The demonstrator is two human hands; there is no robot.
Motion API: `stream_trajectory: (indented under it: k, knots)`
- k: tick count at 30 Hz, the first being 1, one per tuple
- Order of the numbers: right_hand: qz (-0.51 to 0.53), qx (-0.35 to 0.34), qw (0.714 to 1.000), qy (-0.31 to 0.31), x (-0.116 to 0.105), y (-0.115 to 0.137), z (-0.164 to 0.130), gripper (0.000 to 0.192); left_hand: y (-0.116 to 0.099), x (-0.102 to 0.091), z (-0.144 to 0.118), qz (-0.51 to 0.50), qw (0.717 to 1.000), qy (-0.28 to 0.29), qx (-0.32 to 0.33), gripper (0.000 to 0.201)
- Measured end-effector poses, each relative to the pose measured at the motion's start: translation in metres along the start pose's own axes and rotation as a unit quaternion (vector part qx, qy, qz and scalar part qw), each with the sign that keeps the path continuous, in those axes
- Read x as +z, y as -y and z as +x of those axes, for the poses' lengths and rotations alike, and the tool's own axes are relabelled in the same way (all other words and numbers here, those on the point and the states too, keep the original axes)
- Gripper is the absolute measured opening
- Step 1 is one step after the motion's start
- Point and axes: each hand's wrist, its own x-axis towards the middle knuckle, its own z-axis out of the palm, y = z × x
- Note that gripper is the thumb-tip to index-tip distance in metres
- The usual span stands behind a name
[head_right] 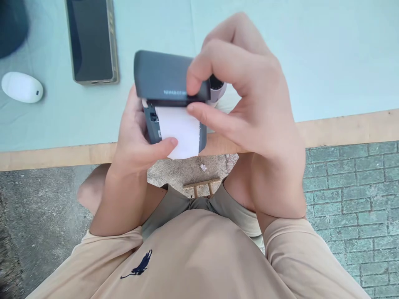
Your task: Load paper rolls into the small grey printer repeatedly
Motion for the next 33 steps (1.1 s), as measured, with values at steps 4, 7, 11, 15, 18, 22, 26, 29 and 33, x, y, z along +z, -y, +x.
stream_trajectory:
  k: [4, 7, 11, 15, 18, 22, 26, 29, 33]
  knots:
    - [-0.035, -0.004, 0.999, 0.015, -0.001, 0.000, -0.002, 0.022, 0.000, -0.002, 0.001, 0.001, 1.000, 0.015, -0.001, 0.081]
    - [-0.047, -0.006, 0.998, 0.029, -0.001, 0.000, -0.002, 0.021, -0.002, -0.001, 0.001, 0.012, 1.000, 0.022, 0.002, 0.084]
    - [-0.055, 0.001, 0.997, 0.053, 0.001, 0.001, -0.001, 0.021, -0.003, -0.001, 0.000, 0.013, 1.000, 0.021, -0.019, 0.098]
    - [-0.049, 0.005, 0.997, 0.054, 0.000, 0.003, 0.000, 0.024, -0.007, 0.000, -0.002, 0.008, 0.999, 0.027, -0.027, 0.106]
    - [-0.048, 0.004, 0.997, 0.066, -0.002, 0.003, 0.000, 0.023, -0.007, -0.001, -0.002, 0.017, 0.999, 0.030, -0.018, 0.103]
    - [-0.057, 0.009, 0.994, 0.089, -0.002, 0.004, 0.000, 0.018, 0.001, -0.003, 0.001, 0.017, 0.999, 0.041, 0.009, 0.102]
    - [-0.072, 0.021, 0.996, 0.053, 0.001, 0.009, 0.000, 0.030, 0.005, -0.001, 0.003, -0.080, 0.996, 0.019, 0.045, 0.074]
    - [-0.042, 0.021, 0.994, 0.094, 0.002, 0.014, 0.000, 0.046, 0.002, 0.004, 0.003, -0.108, 0.992, -0.054, 0.036, 0.050]
    - [-0.023, 0.040, 0.992, 0.119, 0.002, 0.019, 0.000, 0.040, -0.007, 0.011, 0.001, -0.075, 0.995, -0.064, 0.029, 0.038]
